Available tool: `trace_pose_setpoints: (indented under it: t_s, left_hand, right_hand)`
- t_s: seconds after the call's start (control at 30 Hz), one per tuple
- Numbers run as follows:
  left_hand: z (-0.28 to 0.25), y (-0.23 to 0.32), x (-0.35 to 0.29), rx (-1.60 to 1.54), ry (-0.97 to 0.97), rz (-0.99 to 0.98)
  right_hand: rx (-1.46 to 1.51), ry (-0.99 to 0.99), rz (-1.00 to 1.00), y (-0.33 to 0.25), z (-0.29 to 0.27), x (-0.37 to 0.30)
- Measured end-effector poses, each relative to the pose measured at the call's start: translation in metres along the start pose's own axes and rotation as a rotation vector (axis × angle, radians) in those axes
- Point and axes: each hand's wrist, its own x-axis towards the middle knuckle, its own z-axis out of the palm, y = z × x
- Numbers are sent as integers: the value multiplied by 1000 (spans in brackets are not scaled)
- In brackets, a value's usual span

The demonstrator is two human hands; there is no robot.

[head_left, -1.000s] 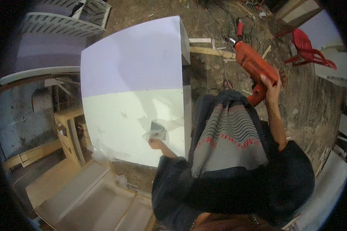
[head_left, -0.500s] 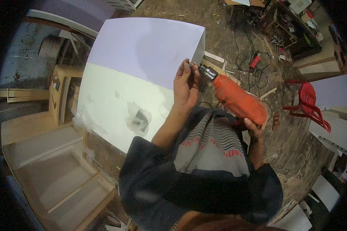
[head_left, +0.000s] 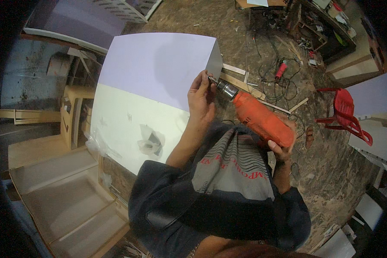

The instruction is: The person aligns a white laminate sheet onto a wooden furniture component, presses it down by hand, and then uses a drill to secure it.

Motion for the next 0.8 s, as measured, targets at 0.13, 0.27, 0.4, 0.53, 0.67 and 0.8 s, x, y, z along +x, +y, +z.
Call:
trace_pose_setpoints:
  t_s: [0.13,0.27,0.4,0.53,0.67,0.8]
  left_hand:
    - [13,-13,-6,79,-7,48]
    - [23,-22,-7,332,-69,195]
    - [41,-39,-1,379,-81,249]
    - [49,-46,15,365,-81,92]
    - [54,-61,40,303,-91,-46]
    - [36,-75,73,411,-85,-146]
  right_hand:
    - [7,19,5,-3,-15,-2]
    - [15,10,-16,-1,-34,-2]
    - [-16,32,-31,7,-47,0]
    - [4,68,-54,23,-47,11]
    - [68,130,39,53,-45,27]
    - [150,217,284,97,-38,26]
